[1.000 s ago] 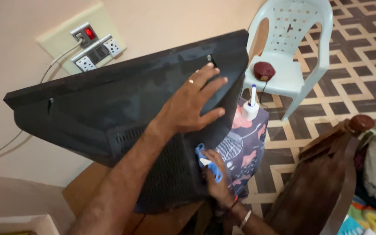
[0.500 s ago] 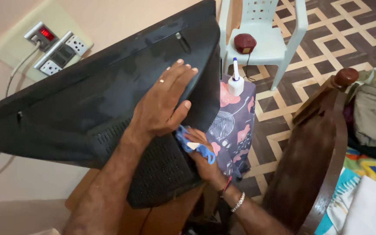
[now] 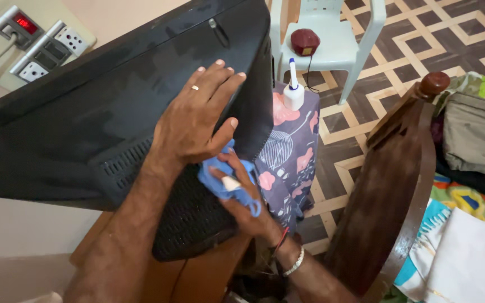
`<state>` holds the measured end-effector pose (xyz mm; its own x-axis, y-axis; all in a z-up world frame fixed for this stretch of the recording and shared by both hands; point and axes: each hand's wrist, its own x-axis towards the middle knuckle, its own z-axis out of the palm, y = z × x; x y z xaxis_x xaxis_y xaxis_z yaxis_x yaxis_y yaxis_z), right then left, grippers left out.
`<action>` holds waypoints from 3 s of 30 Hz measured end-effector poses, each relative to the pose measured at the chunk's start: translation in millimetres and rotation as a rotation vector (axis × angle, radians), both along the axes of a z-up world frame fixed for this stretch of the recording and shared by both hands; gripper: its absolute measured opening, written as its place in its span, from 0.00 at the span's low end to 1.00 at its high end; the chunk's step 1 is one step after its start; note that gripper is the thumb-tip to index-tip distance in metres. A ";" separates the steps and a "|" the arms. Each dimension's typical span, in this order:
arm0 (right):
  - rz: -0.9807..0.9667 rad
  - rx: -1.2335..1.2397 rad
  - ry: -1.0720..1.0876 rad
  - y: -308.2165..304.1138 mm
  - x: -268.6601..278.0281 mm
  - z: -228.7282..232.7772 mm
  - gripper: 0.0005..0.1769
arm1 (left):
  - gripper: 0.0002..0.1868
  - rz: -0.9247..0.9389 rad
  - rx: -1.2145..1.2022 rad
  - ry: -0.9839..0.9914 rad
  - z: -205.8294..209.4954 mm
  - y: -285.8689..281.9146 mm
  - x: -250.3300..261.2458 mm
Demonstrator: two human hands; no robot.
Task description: The person wipes the back and top surfaces of a television with a blue cloth, then picks up a remote control and moves the television on its stand.
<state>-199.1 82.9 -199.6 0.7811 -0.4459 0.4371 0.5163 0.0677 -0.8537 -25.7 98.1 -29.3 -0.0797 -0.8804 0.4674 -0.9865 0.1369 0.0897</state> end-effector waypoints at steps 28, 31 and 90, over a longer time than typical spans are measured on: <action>-0.229 0.302 0.553 6.9 -25.7 -140.3 0.37 | 0.37 0.036 -0.071 -0.043 -7.4 2.1 -2.6; -0.185 -0.099 0.281 24.5 -42.4 -64.2 0.33 | 0.37 0.033 -0.067 -0.044 -7.0 2.5 -2.1; -0.264 -0.508 0.138 25.1 -29.5 21.3 0.34 | 0.33 -0.010 -0.380 0.520 -17.2 12.1 8.5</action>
<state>-228.6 108.0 -178.3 0.7370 -0.3942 0.5490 0.3423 -0.4827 -0.8061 -17.2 110.1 -46.5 0.2343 -0.6462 0.7263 -0.8259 0.2618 0.4994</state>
